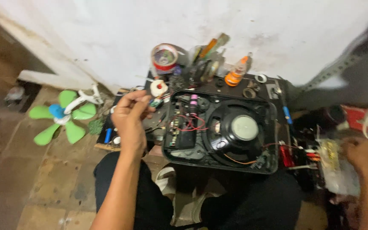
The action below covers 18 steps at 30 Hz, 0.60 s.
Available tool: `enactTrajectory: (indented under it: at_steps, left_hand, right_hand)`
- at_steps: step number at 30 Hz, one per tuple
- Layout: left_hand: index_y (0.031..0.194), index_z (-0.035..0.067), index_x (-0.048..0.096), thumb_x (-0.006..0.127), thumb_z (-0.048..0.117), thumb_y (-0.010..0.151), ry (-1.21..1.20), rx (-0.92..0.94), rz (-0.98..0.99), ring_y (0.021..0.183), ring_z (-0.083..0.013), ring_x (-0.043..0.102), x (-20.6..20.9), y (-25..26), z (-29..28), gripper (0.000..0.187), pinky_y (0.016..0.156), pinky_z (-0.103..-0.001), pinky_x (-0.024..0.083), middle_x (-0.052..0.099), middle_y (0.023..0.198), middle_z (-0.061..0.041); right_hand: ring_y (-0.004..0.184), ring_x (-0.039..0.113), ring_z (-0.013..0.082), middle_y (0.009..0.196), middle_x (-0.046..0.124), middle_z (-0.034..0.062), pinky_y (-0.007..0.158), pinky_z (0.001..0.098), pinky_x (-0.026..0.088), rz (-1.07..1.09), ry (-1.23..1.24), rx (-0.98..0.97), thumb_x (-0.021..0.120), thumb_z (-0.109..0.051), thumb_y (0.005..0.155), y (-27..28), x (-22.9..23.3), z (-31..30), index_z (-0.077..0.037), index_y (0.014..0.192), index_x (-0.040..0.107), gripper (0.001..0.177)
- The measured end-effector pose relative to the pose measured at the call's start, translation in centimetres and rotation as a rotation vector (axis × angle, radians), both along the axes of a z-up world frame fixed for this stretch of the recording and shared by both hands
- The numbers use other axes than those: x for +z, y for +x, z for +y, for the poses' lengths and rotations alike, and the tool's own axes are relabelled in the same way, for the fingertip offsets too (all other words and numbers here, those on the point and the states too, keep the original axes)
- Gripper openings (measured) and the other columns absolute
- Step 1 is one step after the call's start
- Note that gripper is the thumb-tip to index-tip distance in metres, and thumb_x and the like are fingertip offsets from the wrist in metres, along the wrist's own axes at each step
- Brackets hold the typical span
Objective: The person works on a disassembled electronic device, connecting wires to a circuit board and a speaker. They handle a small blue circuit board, red and black wires, and a speaker, then retrieve a small component from a plastic parts box and attach it to the wiring.
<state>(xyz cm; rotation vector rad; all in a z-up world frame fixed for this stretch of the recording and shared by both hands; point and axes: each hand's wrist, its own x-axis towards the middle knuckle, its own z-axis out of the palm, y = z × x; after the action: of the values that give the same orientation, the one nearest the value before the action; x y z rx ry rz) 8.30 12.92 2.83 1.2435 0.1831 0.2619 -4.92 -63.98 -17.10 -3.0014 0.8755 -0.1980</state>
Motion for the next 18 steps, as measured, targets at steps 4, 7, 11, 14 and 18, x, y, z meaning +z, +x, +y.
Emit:
enactTrajectory:
  at_steps: [4, 7, 11, 14, 18]
  left_hand:
    - [0.104, 0.007, 0.072, 0.075, 0.008, 0.087, -0.098, 0.034, 0.016, 0.059, -0.0119, 0.067, -1.4, 0.7, 0.2, 0.017, 0.051, -0.019, 0.049, 0.068, 0.081, -0.001]
    - [0.104, 0.009, 0.071, 0.073, 0.007, 0.088, -0.116, 0.023, 0.026, 0.06, -0.0105, 0.065, -1.3, 0.6, 0.2, 0.017, 0.051, -0.018, 0.049, 0.071, 0.092, -0.003]
    - [0.108, 0.011, 0.069, 0.07, 0.006, 0.094, -0.055, 0.024, 0.02, 0.063, -0.0082, 0.067, -1.6, 0.5, 0.5, 0.015, 0.052, -0.017, 0.051, 0.074, 0.094, -0.004]
    - [0.107, 0.013, 0.069, 0.068, 0.01, 0.097, -0.01, 0.049, 0.07, 0.065, -0.0074, 0.065, -0.7, -0.1, -0.2, 0.011, 0.054, -0.018, 0.048, 0.07, 0.09, -0.001]
    - [0.109, 0.015, 0.068, 0.067, 0.01, 0.099, 0.002, 0.015, 0.048, 0.066, -0.0078, 0.063, -0.9, -0.2, -0.2, 0.011, 0.055, -0.019, 0.046, 0.072, 0.095, 0.0]
  right_hand:
    - [0.085, 0.067, 0.0224, 0.097, 0.077, 0.0126, 0.073, 0.0367, 0.048, -0.289, 0.324, -0.033, 0.065, -0.01, 0.096, -0.7, 2.1, 4.5, -0.01, 0.115, 0.082, 0.025]
    - [0.085, 0.066, 0.0182, 0.103, 0.075, 0.0092, 0.078, 0.031, 0.051, -0.428, 0.567, -0.124, 0.071, -0.004, 0.099, -0.9, 8.0, 11.8, -0.008, 0.117, 0.077, 0.019]
    - [0.075, 0.07, 0.0091, 0.087, 0.075, 0.0064, 0.075, 0.0194, 0.055, -0.537, 0.719, -0.14, 0.076, -0.012, 0.095, -0.9, 8.1, 13.1, -0.009, 0.115, 0.078, 0.02]
    - [0.076, 0.071, 0.0142, 0.096, 0.074, 0.012, 0.074, 0.0228, 0.064, -0.712, 1.077, -0.225, 0.07, -0.002, 0.095, -0.6, 8.3, 14.2, 0.003, 0.118, 0.071, 0.024]
    - [0.079, 0.072, 0.0128, 0.103, 0.076, 0.0124, 0.071, 0.0205, 0.059, -0.774, 1.167, -0.299, 0.069, -0.004, 0.096, -0.8, 10.3, 15.9, -0.002, 0.116, 0.07, 0.02]
